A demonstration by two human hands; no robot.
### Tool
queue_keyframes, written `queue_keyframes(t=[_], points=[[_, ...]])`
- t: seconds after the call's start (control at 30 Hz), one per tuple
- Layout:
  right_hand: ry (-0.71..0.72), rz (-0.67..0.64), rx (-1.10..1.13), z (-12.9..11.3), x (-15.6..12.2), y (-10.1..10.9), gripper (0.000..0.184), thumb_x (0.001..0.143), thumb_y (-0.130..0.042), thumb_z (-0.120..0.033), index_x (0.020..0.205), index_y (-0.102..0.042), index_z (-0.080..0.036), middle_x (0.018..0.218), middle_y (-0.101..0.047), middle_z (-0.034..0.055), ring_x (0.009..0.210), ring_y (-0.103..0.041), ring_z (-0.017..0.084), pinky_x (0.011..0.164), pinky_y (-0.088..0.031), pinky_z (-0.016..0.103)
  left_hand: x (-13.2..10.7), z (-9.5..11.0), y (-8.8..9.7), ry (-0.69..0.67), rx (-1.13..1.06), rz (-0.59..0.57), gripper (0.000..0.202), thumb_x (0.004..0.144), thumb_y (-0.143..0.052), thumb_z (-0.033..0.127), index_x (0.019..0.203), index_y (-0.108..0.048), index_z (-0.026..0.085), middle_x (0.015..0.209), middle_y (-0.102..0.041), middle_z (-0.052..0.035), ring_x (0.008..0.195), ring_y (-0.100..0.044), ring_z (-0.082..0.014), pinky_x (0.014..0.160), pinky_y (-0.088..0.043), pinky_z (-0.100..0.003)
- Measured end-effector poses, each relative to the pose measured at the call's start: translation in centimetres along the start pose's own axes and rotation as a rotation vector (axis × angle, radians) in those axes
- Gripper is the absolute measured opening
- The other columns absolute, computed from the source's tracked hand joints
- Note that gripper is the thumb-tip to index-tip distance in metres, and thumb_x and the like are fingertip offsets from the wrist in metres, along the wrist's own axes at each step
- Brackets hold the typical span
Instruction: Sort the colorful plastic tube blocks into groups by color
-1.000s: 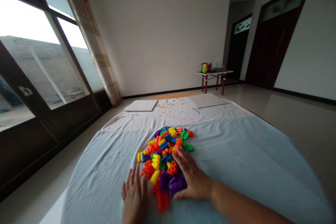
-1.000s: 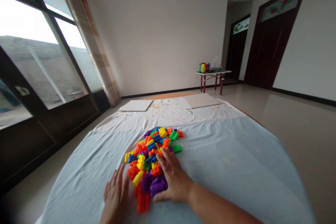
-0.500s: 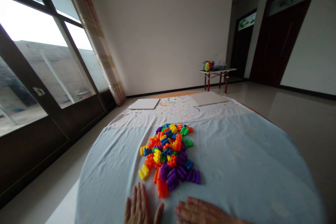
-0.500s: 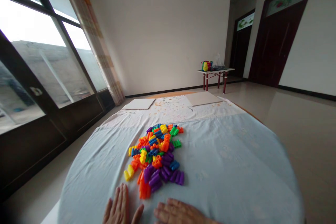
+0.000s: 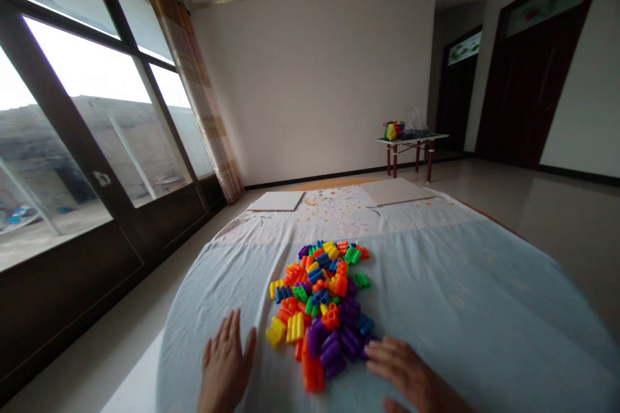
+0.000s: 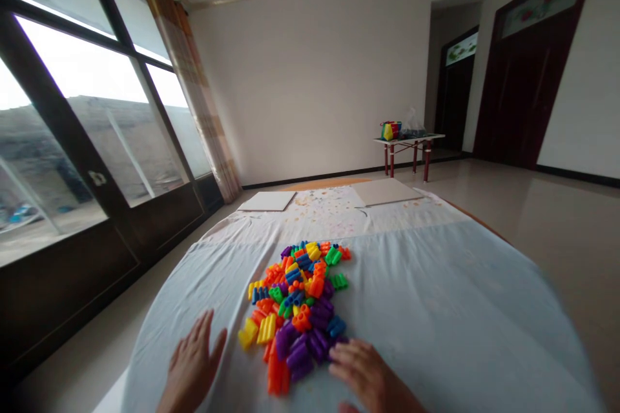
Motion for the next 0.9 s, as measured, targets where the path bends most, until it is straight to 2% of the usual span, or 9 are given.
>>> queue_keyframes(t=[0.07,0.13,0.2,0.27,0.37,0.53,0.67,0.8,0.9], points=[[-0.257,0.114,-0.136,4.2,-1.2,2.1,0.045,0.091,-0.045,-0.039,0.134,-0.046,-0.025,0.138,-0.046,0.0067,0.128,-0.041,0.024,0.105,-0.038,0.039,2.9,-2.5,0.0,0.11,0.054,-0.028,0.067,0.086,-0.016,0.043,0.139,-0.033,0.006,0.146,-0.032,-0.0123,0.136,-0.024,-0.0258,0.109,-0.017,-0.048],[-0.444,0.148,-0.252,7.8,-2.9,3.0,0.052,0.089,-0.044,-0.046,0.136,-0.043,-0.023,0.144,-0.038,0.0081,0.132,-0.034,0.027,0.107,-0.034,0.046,4.7,-5.2,-0.8,0.22,0.07,-0.08,0.068,0.086,-0.014,0.045,0.14,-0.032,0.008,0.148,-0.028,-0.0122,0.137,-0.021,-0.0282,0.108,-0.016,-0.052],[-0.552,0.097,-0.329,10.5,-4.8,2.6,0.058,0.087,-0.043,-0.053,0.137,-0.04,-0.024,0.145,-0.034,0.0077,0.133,-0.031,0.03,0.108,-0.028,0.053,5.4,-7.3,-1.9,0.284,0.057,-0.129,0.069,0.085,-0.016,0.048,0.14,-0.032,0.01,0.148,-0.027,-0.0126,0.136,-0.021,-0.0301,0.107,-0.015,-0.056],[-0.607,0.03,-0.363,11.9,-6.5,1.6,0.059,0.086,-0.041,-0.057,0.138,-0.039,-0.028,0.145,-0.035,0.006,0.133,-0.031,0.03,0.108,-0.025,0.055,5.4,-8.4,-2.6,0.29,0.063,-0.153,0.071,0.083,-0.019,0.05,0.14,-0.032,0.011,0.149,-0.026,-0.0123,0.137,-0.02,-0.0304,0.107,-0.013,-0.057],[-0.626,0.008,-0.371,12.2,-8.0,1.0,0.059,0.087,-0.04,-0.058,0.139,-0.035,-0.031,0.146,-0.032,0.0029,0.134,-0.03,0.028,0.11,-0.024,0.051,4.8,-8.8,-2.6,0.286,0.097,-0.177,0.073,0.082,-0.019,0.053,0.142,-0.028,0.012,0.151,-0.02,-0.0103,0.138,-0.015,-0.0289,0.108,-0.011,-0.054],[-0.632,-0.006,-0.383,11.6,-8.3,1.1,0.059,0.087,-0.037,-0.058,0.14,-0.032,-0.031,0.147,-0.03,0.0022,0.134,-0.029,0.027,0.11,-0.023,0.05,3.6,-8.7,-1.3,0.333,0.116,-0.214,0.075,0.081,-0.016,0.056,0.143,-0.025,0.016,0.153,-0.012,-0.0094,0.138,-0.011,-0.0294,0.108,-0.008,-0.053],[-0.634,-0.012,-0.389,11.4,-7.8,1.2,0.058,0.088,-0.035,-0.058,0.139,-0.034,-0.03,0.147,-0.031,0.0028,0.134,-0.029,0.026,0.11,-0.023,0.05,3.7,-8.8,-1.1,0.287,0.097,-0.214,0.076,0.074,-0.033,0.056,0.138,-0.036,0.017,0.149,-0.026,-0.0121,0.138,-0.015,-0.0287,0.108,-0.005,-0.055],[-0.659,-0.021,-0.348,11.9,-7.9,1.9,0.057,0.089,-0.031,-0.058,0.137,-0.041,-0.026,0.144,-0.038,0.0046,0.133,-0.032,0.025,0.11,-0.025,0.047,4.0,-8.6,-1.0,0.257,-0.06,-0.07,0.068,0.068,-0.042,0.055,0.131,-0.045,0.032,0.141,-0.044,-0.0052,0.134,-0.025,-0.0349,0.102,-0.011,-0.065],[-0.77,0.045,-0.405,13.5,-10.5,3.9,0.061,0.088,-0.032,-0.06,0.135,-0.044,-0.023,0.142,-0.041,0.0079,0.132,-0.034,0.027,0.109,-0.026,0.049,3.2,-6.5,-0.7,0.121,-0.275,0.087,0.063,0.076,-0.027,0.055,0.136,-0.037,0.036,0.145,-0.037,-0.0028,0.132,-0.028,-0.0359,0.096,-0.016,-0.067]])
Point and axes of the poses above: each hand's wrist, its own x-axis towards the middle knuckle, its own y-axis out of the back of the hand, z = x × y, the point moved 8 cm from there along x, towards the middle knuckle
